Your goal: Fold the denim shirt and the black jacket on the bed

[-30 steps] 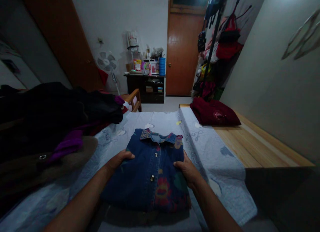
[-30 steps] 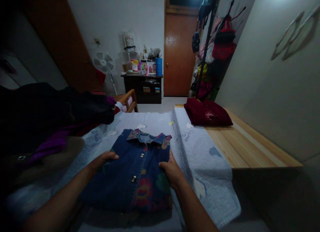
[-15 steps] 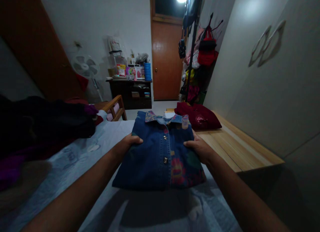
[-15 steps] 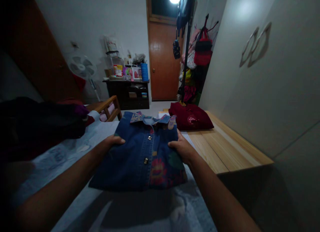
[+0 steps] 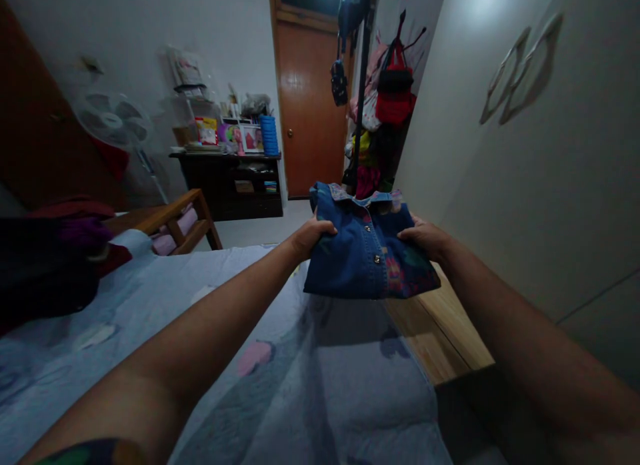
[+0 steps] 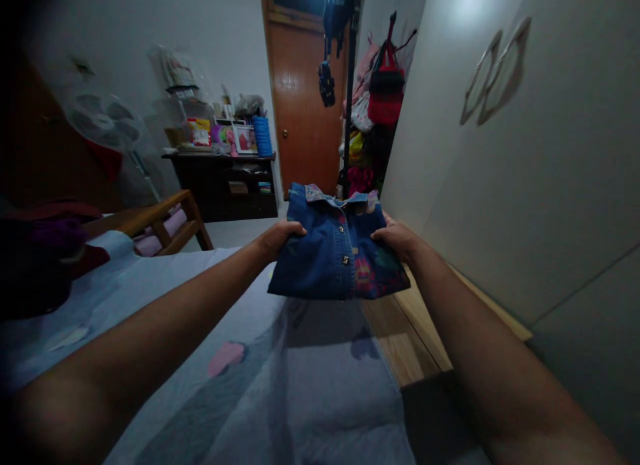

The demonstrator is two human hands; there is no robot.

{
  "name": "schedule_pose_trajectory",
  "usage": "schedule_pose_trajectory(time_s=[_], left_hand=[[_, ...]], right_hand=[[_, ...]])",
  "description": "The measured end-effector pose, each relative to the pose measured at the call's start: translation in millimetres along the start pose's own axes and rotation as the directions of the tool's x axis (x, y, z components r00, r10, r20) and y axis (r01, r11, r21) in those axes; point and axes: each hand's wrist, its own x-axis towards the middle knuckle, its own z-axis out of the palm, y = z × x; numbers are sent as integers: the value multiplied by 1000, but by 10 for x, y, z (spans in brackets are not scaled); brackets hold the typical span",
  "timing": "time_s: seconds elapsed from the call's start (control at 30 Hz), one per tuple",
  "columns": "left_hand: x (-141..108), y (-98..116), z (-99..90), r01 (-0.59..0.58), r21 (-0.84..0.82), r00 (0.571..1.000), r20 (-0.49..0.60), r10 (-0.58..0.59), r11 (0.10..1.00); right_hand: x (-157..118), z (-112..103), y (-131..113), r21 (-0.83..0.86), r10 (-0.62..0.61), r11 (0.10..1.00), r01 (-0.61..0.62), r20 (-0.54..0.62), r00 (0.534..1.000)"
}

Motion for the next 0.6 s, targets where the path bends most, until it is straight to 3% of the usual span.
schedule_pose_trajectory(time_s=[0.2, 0.37, 0.5, 0.6], left_hand=[[808, -101, 134, -144, -12, 989, 15, 144, 990], [1343, -170, 191, -247, 34, 969, -7, 248, 968], [1634, -390, 138, -231, 68, 972, -34, 233, 971], [1777, -714, -16, -134, 94, 988, -69, 141, 986]], right_hand=[[688, -414, 9, -102, -108, 989, 104, -38, 993], [1131, -536, 49, -174, -316, 940, 293, -127, 940], [1432, -587, 249, -227, -406, 903, 365, -171, 898], [1592, -631, 499, -325, -403, 892, 315, -252, 880]])
